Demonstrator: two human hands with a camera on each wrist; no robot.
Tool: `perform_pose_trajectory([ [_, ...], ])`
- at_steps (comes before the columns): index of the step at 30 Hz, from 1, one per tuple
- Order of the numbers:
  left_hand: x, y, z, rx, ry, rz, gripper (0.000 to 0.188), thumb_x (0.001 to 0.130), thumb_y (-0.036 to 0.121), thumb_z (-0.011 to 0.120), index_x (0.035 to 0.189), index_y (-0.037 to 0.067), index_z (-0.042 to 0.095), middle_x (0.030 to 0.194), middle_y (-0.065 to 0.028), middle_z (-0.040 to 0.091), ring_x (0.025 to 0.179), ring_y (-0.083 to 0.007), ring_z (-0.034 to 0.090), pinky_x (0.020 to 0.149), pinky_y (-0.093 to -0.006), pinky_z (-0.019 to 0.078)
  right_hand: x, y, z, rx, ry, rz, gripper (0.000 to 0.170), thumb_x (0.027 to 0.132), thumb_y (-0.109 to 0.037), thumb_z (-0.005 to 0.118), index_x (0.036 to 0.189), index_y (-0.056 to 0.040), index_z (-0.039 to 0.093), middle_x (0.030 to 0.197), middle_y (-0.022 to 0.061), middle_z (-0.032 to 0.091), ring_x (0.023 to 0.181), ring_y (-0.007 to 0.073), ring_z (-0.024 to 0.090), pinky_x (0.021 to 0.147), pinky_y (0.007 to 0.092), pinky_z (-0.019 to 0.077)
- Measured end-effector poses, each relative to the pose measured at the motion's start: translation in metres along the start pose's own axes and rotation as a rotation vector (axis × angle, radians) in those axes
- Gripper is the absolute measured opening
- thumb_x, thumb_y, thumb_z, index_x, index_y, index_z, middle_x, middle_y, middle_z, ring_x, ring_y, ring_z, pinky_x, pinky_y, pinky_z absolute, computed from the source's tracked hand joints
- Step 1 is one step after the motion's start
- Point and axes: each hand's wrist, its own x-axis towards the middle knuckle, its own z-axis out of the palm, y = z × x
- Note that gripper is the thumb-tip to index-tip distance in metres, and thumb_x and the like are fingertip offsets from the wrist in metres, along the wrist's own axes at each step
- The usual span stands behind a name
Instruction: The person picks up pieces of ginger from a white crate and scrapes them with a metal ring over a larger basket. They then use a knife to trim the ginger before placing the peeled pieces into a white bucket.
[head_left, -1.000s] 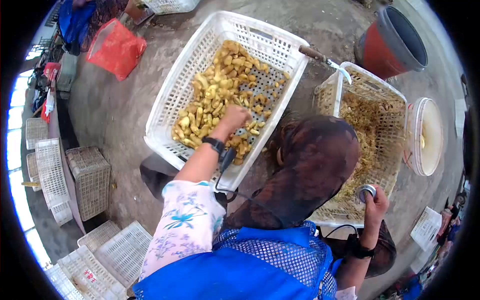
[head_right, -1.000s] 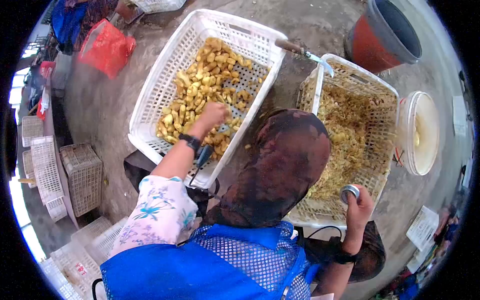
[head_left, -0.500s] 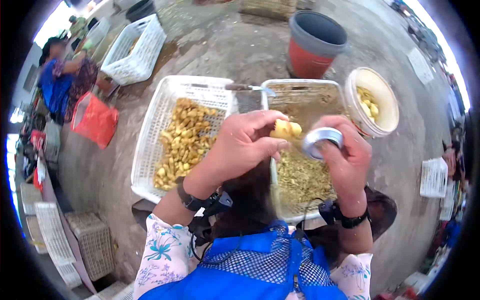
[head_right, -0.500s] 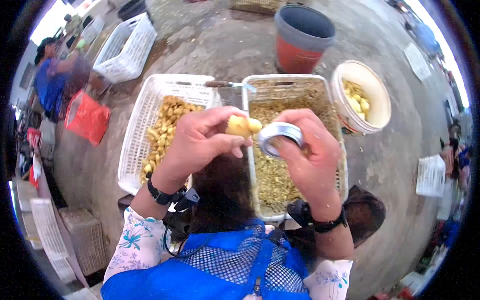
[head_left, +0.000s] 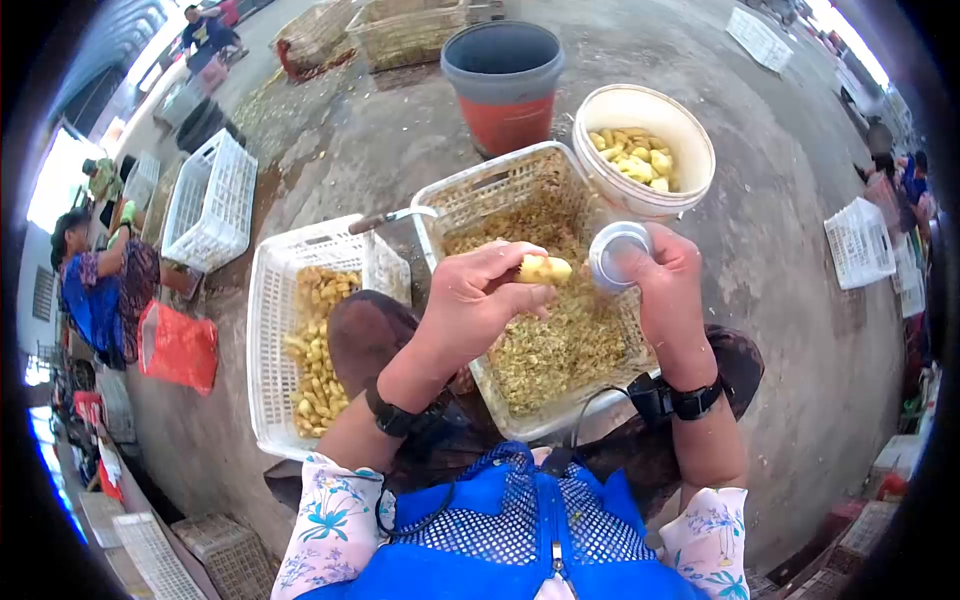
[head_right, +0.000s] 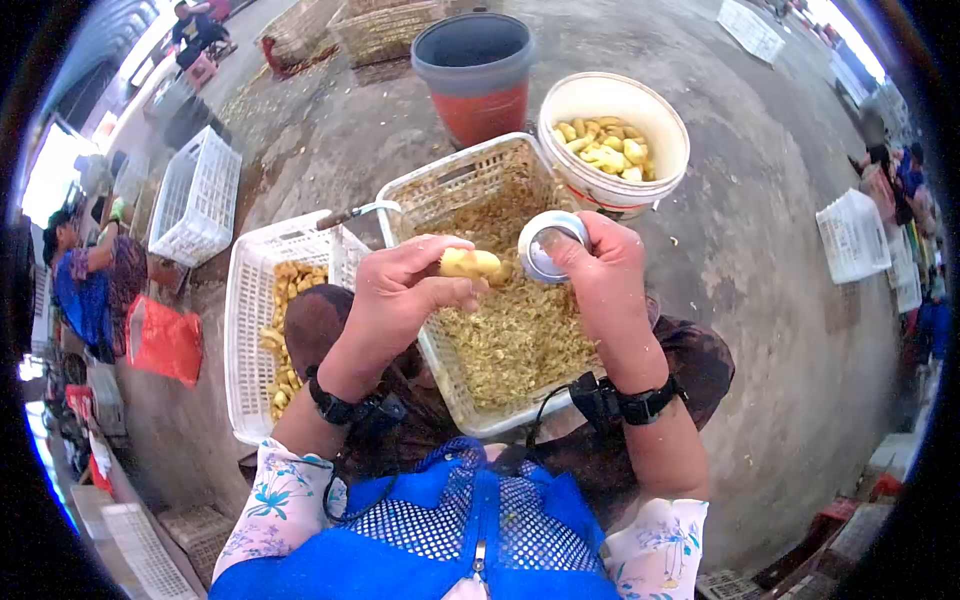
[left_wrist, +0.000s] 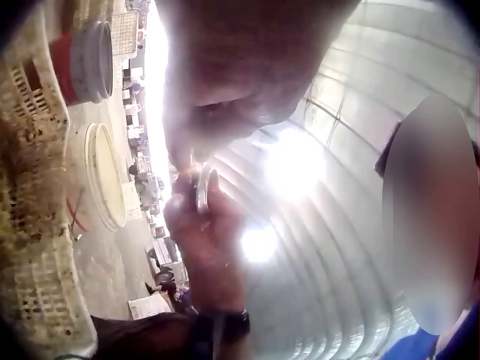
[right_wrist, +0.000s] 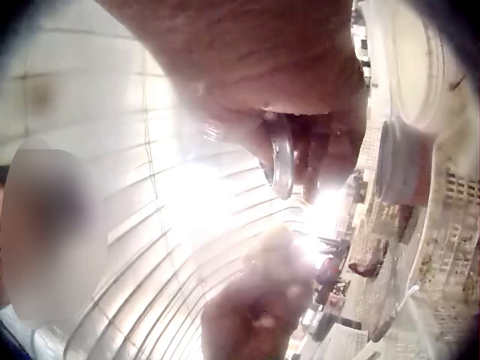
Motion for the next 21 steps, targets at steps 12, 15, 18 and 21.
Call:
perform_pose_trajectory([
  [12, 0.011, -0.032, 0.027, 0.493, -0.007, 0.265, 0.031, 0.08, 0.001, 0.071, 0.111, 0.0, 0.071, 0.102, -0.0119, 0.072, 0.091, -0.0216, 0.07, 0.081, -0.0313, 0.0549, -0.006, 0.029, -0.008, -0.092, -0.035, -0.048, 0.006, 0.086, -0.006, 0.072, 0.089, -0.0002, 0.071, 0.075, -0.0019, 0.066, 0.069, 0.0049, 0.057, 0.061, 0.0251, 0.0463],
  [15, 0.009, -0.037, 0.018, 0.447, -0.01, 0.246, 0.028, 0.084, 0.004, 0.071, 0.111, -0.001, 0.071, 0.101, -0.013, 0.072, 0.09, -0.0233, 0.071, 0.079, -0.0329, 0.0559, -0.006, 0.036, -0.007, 0.012, -0.015, 0.009, 0.006, 0.087, -0.006, 0.072, 0.088, -0.0001, 0.072, 0.074, -0.0024, 0.065, 0.067, 0.0047, 0.056, 0.06, 0.0254, 0.0456],
  [18, 0.006, -0.036, 0.018, 0.243, -0.019, 0.054, 0.025, 0.091, 0.004, 0.068, 0.115, -0.004, 0.069, 0.103, -0.0125, 0.072, 0.087, -0.0213, 0.071, 0.076, -0.0321, 0.0583, -0.005, 0.041, -0.003, -0.056, -0.033, -0.004, 0.006, 0.087, -0.005, 0.072, 0.089, 0.0003, 0.072, 0.074, -0.0025, 0.065, 0.068, 0.0043, 0.055, 0.06, 0.0252, 0.0456],
  [21, 0.001, -0.042, 0.025, -0.22, 0.015, -0.251, 0.028, 0.096, 0.007, 0.063, 0.121, -0.007, 0.065, 0.102, -0.014, 0.071, 0.083, -0.0221, 0.071, 0.07, -0.0342, 0.061, -0.009, 0.035, 0.002, -0.144, -0.035, -0.038, 0.005, 0.087, -0.005, 0.072, 0.089, 0.0004, 0.072, 0.074, -0.0025, 0.065, 0.068, 0.0042, 0.055, 0.06, 0.0249, 0.0458],
])
